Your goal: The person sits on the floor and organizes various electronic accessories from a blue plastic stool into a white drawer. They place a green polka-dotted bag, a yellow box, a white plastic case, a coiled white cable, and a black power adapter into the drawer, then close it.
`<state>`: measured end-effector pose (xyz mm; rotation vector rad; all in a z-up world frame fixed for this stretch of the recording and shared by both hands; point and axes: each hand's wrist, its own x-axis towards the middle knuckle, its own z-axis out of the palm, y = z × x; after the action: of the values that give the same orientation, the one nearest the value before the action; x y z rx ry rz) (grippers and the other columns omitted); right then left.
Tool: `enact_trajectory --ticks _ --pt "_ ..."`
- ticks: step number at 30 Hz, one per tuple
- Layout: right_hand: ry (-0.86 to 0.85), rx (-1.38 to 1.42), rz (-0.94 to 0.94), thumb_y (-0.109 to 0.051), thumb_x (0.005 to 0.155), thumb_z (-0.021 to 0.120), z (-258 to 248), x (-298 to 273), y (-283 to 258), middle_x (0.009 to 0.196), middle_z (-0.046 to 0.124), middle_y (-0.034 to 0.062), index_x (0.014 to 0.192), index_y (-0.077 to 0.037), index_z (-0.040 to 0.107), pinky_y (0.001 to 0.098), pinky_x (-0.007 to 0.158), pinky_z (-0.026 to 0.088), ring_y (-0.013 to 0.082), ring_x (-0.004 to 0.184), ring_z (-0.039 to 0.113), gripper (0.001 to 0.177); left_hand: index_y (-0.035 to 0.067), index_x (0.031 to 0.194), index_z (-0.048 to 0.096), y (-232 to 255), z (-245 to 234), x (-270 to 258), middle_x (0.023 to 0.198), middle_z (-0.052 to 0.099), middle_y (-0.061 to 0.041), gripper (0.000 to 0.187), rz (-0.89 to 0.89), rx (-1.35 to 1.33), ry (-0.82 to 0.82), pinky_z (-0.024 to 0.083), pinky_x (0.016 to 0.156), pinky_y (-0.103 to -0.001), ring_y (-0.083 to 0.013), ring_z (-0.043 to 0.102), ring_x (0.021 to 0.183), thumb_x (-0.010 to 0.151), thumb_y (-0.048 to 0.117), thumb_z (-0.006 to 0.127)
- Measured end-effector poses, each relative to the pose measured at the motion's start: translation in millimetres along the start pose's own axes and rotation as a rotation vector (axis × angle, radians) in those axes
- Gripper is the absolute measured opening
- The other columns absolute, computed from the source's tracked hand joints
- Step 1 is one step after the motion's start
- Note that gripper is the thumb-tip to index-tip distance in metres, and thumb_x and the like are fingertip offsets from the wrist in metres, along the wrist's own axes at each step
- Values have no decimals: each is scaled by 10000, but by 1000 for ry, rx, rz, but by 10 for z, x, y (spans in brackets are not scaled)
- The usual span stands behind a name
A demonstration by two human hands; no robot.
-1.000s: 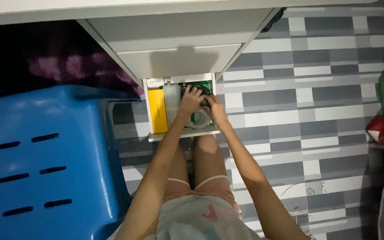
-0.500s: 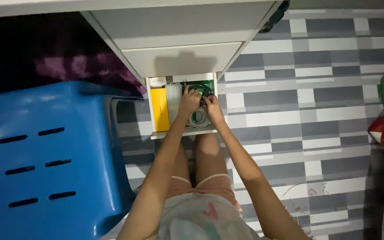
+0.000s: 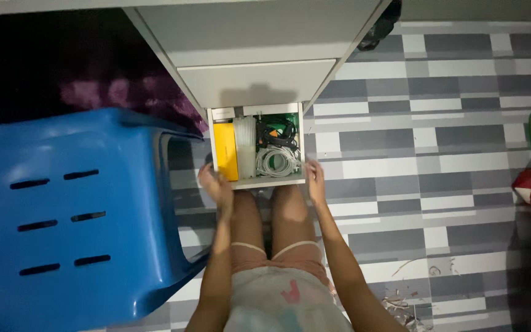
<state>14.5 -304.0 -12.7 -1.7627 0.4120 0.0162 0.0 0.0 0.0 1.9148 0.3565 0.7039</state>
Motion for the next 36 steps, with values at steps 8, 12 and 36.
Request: enact_trajectory --ticks 8,12,36 --pt "-125 232 -203 -313 1044 579 152 -349 120 1548 392 165 1518 -82 381 373 1150 310 268 1410 362 563 111 1443 505 -163 -358 -294 1532 416 -141 554 -567 -291 -200 356 1170 -474 -309 410 1421 975 386 616" --pt "-113 216 -105 -336 1058 533 196 -349 72 1444 452 139 1283 -98 432 374 1081 404 243 1301 444 342 102 1485 492 -165 -316 -259 1605 418 -140 474 -389 -334 -221 299 1206 -403 -298 382 1468 1059 293 567" --pt "-166 415 55 -622 1081 197 509 786 -470 1429 407 82 1437 -165 339 413 1147 271 183 1357 353 597 31 1337 439 36 455 1137 1354 447 -180 618 -537 -334 -20 325 1139 -444 -292 433 1292 988 507 622"
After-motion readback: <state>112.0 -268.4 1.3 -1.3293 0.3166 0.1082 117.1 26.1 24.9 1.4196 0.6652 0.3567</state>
